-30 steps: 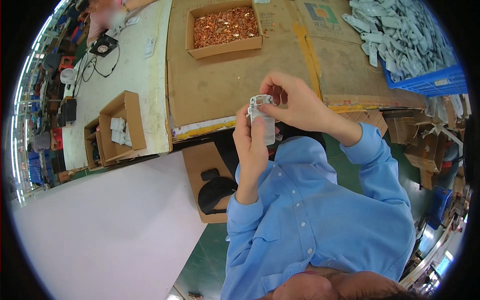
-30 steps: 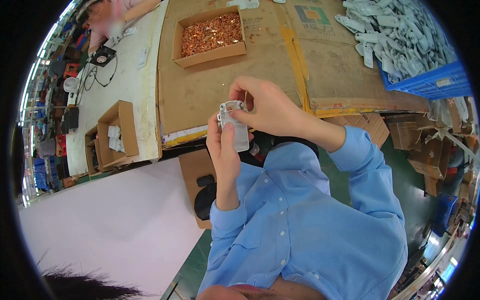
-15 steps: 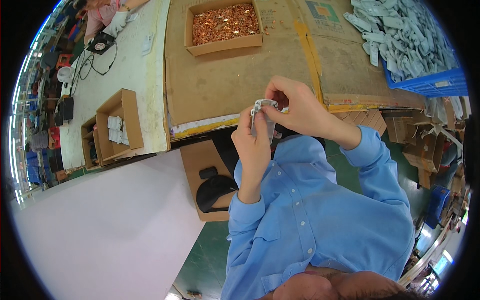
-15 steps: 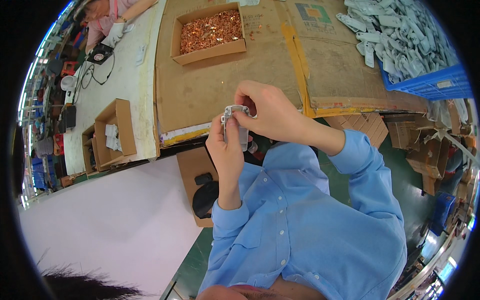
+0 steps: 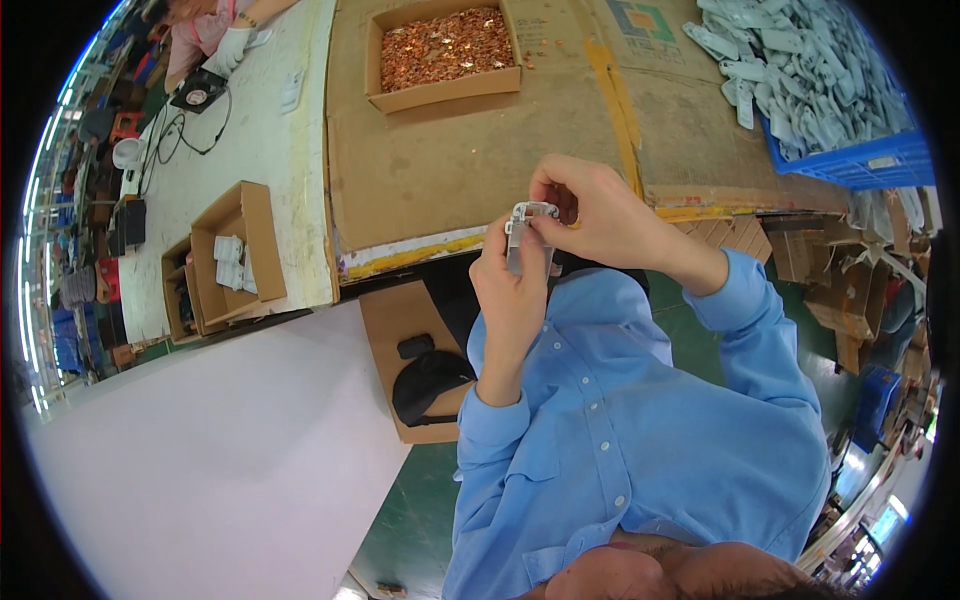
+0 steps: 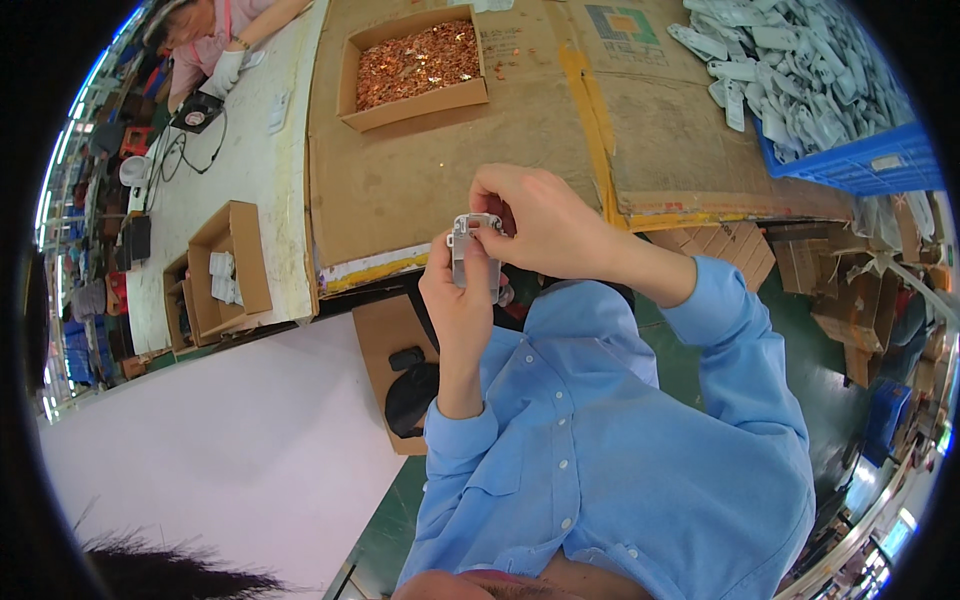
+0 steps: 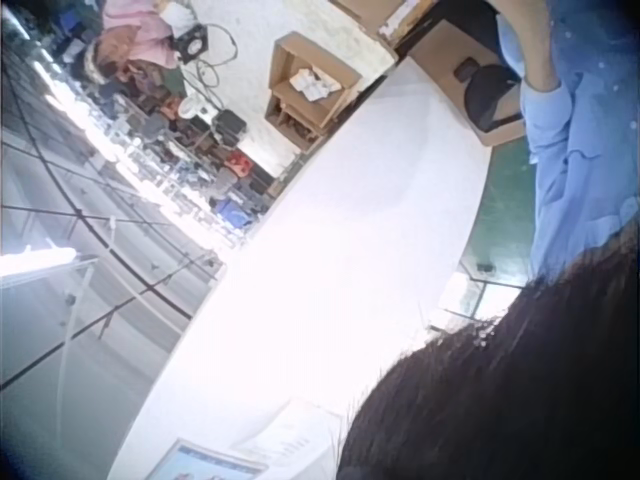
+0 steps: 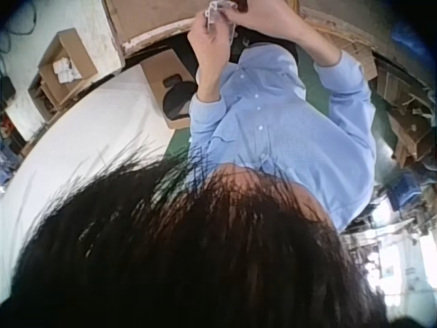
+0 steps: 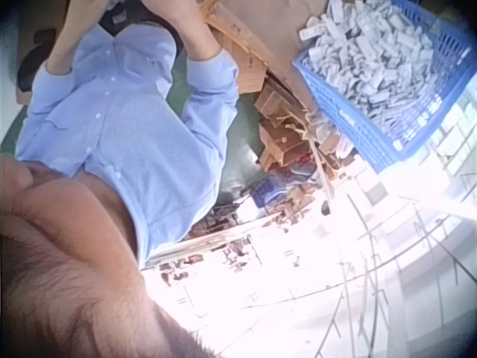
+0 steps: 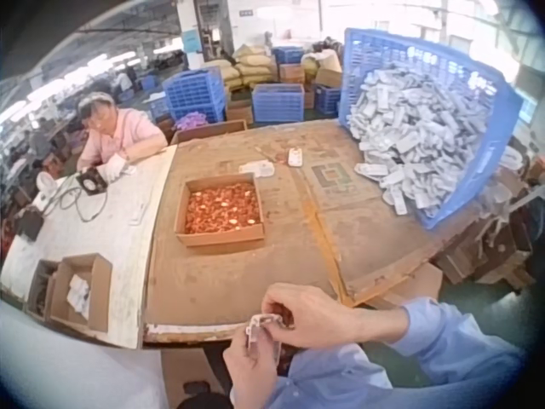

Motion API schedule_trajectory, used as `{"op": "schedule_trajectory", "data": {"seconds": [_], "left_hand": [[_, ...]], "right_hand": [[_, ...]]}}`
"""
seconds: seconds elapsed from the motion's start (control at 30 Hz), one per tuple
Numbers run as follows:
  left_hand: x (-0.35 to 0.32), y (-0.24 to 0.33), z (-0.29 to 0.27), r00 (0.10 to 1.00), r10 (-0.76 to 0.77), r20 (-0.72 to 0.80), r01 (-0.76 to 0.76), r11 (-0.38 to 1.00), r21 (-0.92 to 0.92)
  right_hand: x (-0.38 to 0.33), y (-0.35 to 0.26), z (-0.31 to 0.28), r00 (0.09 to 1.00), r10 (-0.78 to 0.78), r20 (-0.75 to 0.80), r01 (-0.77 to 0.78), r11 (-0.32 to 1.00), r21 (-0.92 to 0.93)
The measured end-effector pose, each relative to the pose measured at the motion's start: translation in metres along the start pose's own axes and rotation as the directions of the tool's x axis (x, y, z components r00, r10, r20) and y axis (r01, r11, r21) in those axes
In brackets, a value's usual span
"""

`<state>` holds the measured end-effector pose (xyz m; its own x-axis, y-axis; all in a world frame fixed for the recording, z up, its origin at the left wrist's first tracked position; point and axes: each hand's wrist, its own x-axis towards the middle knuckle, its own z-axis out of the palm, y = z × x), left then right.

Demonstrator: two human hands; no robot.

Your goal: Assembling small electrical components by inserting metal pins into plastic housings.

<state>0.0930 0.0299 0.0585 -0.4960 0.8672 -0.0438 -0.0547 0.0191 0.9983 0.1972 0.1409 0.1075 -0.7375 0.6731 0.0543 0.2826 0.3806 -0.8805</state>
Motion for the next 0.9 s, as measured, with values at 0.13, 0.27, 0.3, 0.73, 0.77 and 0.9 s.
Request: {"op": "schedule_trajectory", "data": {"seconds": [0.13, 0.27, 0.3, 0.73, 0.77, 0.9], "left_hand": [[-0.001, 0.002, -0.001, 0.998, -0.041, 0.046, 0.040, 0.999, 0.024], [-0.001, 0.000, -0.002, 0.998, -0.034, 0.055, 0.032, 0.999, 0.029], [0.000, 0.000, -0.003, 0.998, -0.034, 0.055, 0.033, 0.999, 0.030], [0.019, -0.033, -0.050, 1.000, 0.001, -0.015, 0.003, 0.972, 0.236], [0.030, -0.034, -0.060, 0.997, -0.012, -0.070, 0.034, 0.947, 0.320], [0.114, -0.039, -0.125, 0.968, 0.003, -0.253, 0.083, 0.942, 0.326]], "right_hand": [[0.003, 0.001, -0.006, 0.995, 0.027, 0.091, -0.023, 0.999, -0.043], [0.006, 0.004, -0.006, 0.991, 0.039, 0.125, -0.033, 0.998, -0.054], [0.006, 0.005, -0.006, 0.991, 0.031, 0.128, -0.023, 0.998, -0.061], [0.030, 0.042, -0.003, 0.995, -0.046, 0.085, 0.034, 0.989, 0.141], [0.030, 0.043, -0.013, 0.989, 0.001, 0.149, -0.025, 0.987, 0.161], [0.032, 0.097, -0.070, 0.984, -0.016, -0.180, -0.034, 0.963, -0.267]]}}
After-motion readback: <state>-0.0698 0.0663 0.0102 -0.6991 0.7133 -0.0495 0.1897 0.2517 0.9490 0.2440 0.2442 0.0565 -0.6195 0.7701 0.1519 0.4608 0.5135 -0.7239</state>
